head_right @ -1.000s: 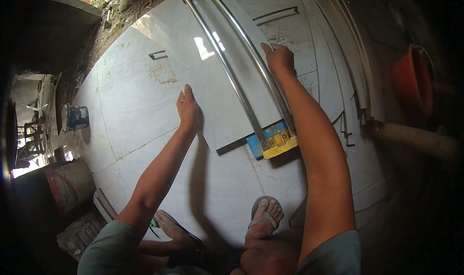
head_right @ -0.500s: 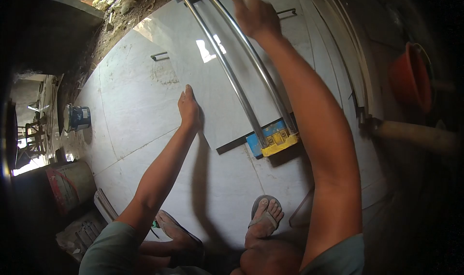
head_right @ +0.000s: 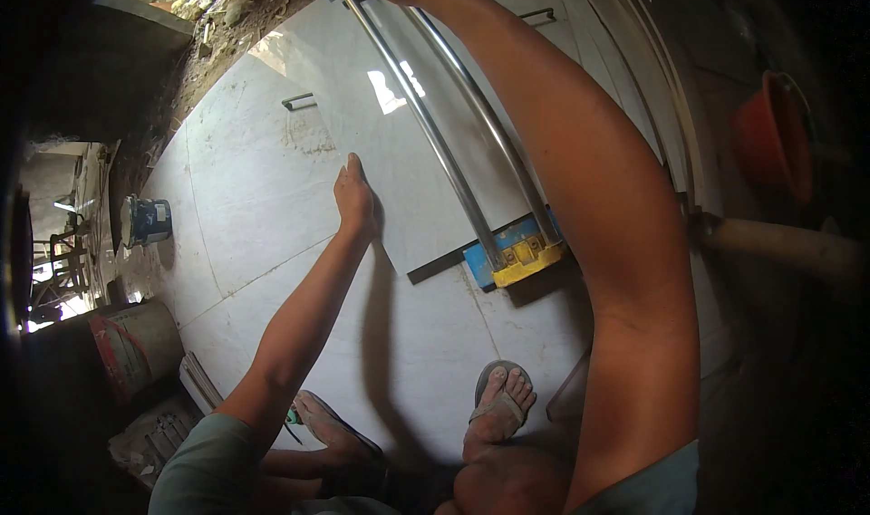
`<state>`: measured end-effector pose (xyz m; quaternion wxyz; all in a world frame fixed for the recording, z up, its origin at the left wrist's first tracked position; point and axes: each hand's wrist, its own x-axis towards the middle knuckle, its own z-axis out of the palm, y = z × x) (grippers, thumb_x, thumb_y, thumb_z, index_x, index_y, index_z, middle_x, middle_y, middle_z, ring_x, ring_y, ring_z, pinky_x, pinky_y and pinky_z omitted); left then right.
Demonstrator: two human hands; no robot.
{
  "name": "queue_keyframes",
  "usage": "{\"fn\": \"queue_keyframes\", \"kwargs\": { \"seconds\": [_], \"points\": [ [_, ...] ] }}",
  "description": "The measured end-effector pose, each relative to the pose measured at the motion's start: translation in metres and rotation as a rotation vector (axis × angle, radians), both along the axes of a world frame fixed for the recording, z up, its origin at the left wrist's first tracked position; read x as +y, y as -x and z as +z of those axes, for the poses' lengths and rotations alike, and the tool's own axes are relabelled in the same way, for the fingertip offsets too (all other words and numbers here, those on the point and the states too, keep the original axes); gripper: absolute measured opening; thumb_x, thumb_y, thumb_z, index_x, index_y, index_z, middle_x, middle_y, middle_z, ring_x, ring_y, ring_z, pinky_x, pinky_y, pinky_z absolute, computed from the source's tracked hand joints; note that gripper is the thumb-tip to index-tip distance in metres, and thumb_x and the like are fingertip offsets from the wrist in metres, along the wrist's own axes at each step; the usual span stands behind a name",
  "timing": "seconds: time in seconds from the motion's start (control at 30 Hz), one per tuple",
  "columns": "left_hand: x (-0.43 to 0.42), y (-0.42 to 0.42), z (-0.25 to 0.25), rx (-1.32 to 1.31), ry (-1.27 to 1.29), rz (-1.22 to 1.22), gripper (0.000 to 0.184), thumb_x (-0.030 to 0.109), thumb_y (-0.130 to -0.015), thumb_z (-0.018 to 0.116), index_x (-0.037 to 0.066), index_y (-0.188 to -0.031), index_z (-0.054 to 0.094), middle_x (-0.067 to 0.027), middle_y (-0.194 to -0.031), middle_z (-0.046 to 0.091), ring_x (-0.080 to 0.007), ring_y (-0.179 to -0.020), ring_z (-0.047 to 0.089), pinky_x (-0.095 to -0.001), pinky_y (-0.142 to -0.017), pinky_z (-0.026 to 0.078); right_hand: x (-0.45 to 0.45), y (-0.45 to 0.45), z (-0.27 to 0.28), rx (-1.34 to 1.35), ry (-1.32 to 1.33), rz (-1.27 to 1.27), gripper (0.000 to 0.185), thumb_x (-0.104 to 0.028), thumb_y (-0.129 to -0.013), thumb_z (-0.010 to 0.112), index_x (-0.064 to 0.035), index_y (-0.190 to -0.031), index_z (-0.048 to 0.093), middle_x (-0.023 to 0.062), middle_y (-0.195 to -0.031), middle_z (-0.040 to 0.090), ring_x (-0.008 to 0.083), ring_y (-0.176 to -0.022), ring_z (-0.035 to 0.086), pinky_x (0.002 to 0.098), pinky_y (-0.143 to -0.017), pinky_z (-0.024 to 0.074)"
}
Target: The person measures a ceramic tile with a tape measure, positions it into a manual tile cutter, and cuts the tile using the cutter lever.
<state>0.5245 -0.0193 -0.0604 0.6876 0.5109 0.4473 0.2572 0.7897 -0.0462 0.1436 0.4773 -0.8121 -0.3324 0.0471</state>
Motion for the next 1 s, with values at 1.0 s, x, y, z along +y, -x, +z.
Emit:
{"fn": "queue_keyframes", "kwargs": {
  "seconds": [1.0],
  "points": [
    [-0.001,0.000,0.003,0.079,-0.054,0.006,0.050,0.036,-0.107,0.047,-0.011,-0.121,0.055,-0.0140,-0.112,0.063,-0.0197,-0.103,0.053,-0.0331,-0.098,0.041,-0.007,0.008,0.012,0.000,0.062,0.020,0.038,-0.043,-0.089,0.070,-0.0106,-0.107,0.078,0.0188,-0.105,0.075,0.0318,-0.099,0.072,0.0390,-0.089,0.0538]
  ]
}}
